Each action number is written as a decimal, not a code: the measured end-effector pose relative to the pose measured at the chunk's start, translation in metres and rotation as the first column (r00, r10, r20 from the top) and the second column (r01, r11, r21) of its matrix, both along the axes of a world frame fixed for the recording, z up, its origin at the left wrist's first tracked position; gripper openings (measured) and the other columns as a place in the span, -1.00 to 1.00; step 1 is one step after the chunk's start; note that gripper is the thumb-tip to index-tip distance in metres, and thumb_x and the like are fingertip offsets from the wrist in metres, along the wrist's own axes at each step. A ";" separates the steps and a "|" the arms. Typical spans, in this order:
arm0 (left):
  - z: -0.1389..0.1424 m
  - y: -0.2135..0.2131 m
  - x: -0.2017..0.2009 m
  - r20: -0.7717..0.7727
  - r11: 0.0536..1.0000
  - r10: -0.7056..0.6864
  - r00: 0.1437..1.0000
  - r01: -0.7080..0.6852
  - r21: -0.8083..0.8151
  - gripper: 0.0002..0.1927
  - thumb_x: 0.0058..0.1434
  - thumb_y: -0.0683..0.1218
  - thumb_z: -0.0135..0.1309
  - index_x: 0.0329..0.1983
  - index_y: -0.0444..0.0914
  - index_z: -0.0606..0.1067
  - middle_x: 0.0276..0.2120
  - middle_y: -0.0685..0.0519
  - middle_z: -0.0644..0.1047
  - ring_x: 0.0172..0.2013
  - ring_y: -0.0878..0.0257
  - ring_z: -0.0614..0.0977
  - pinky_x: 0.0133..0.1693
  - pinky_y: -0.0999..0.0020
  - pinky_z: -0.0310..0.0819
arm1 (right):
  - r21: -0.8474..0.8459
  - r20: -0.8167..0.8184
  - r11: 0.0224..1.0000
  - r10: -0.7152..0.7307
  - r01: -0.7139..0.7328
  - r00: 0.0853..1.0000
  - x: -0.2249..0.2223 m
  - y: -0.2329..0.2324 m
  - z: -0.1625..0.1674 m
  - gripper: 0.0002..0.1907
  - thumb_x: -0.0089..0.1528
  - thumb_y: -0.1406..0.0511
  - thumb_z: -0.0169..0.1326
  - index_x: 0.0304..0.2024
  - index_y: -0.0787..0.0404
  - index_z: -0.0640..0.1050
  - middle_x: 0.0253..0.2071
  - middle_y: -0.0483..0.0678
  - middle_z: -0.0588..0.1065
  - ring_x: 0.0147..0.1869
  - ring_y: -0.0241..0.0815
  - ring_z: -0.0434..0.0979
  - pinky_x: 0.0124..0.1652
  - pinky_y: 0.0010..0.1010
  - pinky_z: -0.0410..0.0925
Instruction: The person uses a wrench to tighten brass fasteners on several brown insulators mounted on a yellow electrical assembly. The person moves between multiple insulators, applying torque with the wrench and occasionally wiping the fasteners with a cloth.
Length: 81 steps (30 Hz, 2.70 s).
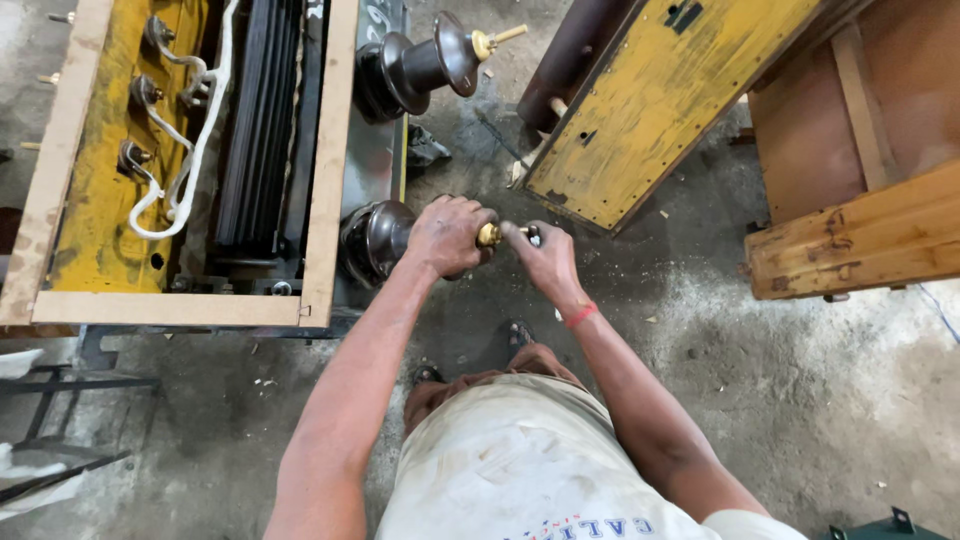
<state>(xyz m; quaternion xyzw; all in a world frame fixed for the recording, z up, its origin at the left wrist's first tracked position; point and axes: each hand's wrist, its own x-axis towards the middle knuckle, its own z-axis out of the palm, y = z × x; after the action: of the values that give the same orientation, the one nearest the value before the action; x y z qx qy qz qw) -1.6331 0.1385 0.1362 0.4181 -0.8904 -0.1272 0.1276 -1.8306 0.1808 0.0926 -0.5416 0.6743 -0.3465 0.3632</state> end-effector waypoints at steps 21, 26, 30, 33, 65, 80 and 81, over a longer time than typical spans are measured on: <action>-0.004 -0.001 0.003 -0.016 1.000 0.002 1.000 -0.001 0.028 -0.61 -0.03 0.05 0.31 -0.23 -0.19 0.47 -0.23 -0.03 0.58 -0.07 -0.02 0.59 -0.03 0.03 0.41 | -0.409 0.024 0.891 0.225 -0.196 0.974 0.006 -0.005 -0.012 -0.66 0.17 0.21 0.25 -0.15 0.36 0.62 -0.32 -0.03 0.61 -0.25 -0.37 0.57 -0.23 -0.35 0.43; 0.000 -0.002 0.004 -0.041 0.999 -0.033 0.999 0.031 -0.038 -0.58 -0.13 -0.04 0.25 -0.14 -0.17 0.51 -0.18 0.00 0.56 -0.04 0.00 0.58 -0.02 0.01 0.39 | 0.073 -0.083 0.997 -0.004 0.010 0.997 0.001 -0.005 -0.007 -0.58 0.23 0.10 0.28 -0.35 0.40 0.62 -0.52 0.05 0.52 -0.41 -0.26 0.41 -0.35 -0.28 0.34; -0.002 -0.003 0.005 0.041 0.996 -0.022 0.999 0.019 0.086 -0.68 -0.01 0.00 0.26 -0.16 -0.11 0.56 -0.18 0.00 0.54 -0.01 0.02 0.55 0.01 0.03 0.39 | -0.346 0.091 0.922 0.215 -0.172 0.972 0.007 -0.001 -0.009 -0.64 0.11 0.23 0.27 -0.15 0.36 0.59 -0.34 -0.10 0.59 -0.28 -0.39 0.54 -0.29 -0.39 0.43; -0.006 -0.002 0.005 -0.010 0.999 -0.022 1.000 0.023 0.024 -0.67 -0.01 -0.02 0.27 -0.14 -0.10 0.56 -0.18 0.02 0.54 0.00 0.02 0.56 0.00 0.03 0.39 | -0.119 0.029 0.990 0.082 -0.078 0.996 0.012 0.000 -0.010 -0.68 0.12 0.16 0.33 -0.27 0.30 0.66 -0.47 -0.08 0.59 -0.41 -0.40 0.49 -0.40 -0.43 0.38; -0.001 -0.004 0.000 0.062 0.994 -0.067 0.996 0.061 0.088 -0.45 -0.03 0.08 0.36 0.05 -0.11 0.58 -0.22 0.03 0.48 -0.09 0.05 0.53 -0.01 0.10 0.39 | -0.415 -0.379 0.447 0.707 -0.793 0.597 -0.068 -0.086 -0.049 -0.78 0.39 0.20 0.01 -0.25 0.22 0.49 -0.32 0.05 0.38 -0.14 0.10 0.41 -0.04 -0.12 0.19; -0.009 0.004 0.000 0.026 0.997 -0.067 0.997 0.066 0.027 -0.47 -0.08 0.05 0.38 0.01 -0.09 0.58 -0.22 0.04 0.51 -0.05 0.08 0.54 0.01 0.12 0.35 | -0.220 0.118 0.973 0.103 -0.075 0.988 0.029 0.103 0.010 -0.39 0.24 0.34 0.17 0.30 0.34 0.30 0.15 0.24 0.40 0.13 0.10 0.47 0.05 -0.20 0.38; -0.010 0.004 0.001 0.011 0.998 -0.067 0.998 0.067 0.021 -0.48 -0.06 0.06 0.38 0.01 -0.10 0.58 -0.22 0.04 0.51 -0.05 0.08 0.54 0.00 0.11 0.35 | -0.260 0.043 0.963 0.085 -0.071 0.995 0.036 0.110 0.023 -0.34 0.20 0.38 0.17 0.32 0.35 0.28 0.19 0.27 0.34 0.14 0.18 0.44 0.03 -0.18 0.40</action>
<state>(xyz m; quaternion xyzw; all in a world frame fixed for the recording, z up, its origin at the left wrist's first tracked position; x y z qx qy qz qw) -1.6316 0.1421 0.1259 0.3901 -0.9033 -0.1380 0.1137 -1.7949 0.2906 0.1154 -0.6009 0.5914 -0.4314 0.3210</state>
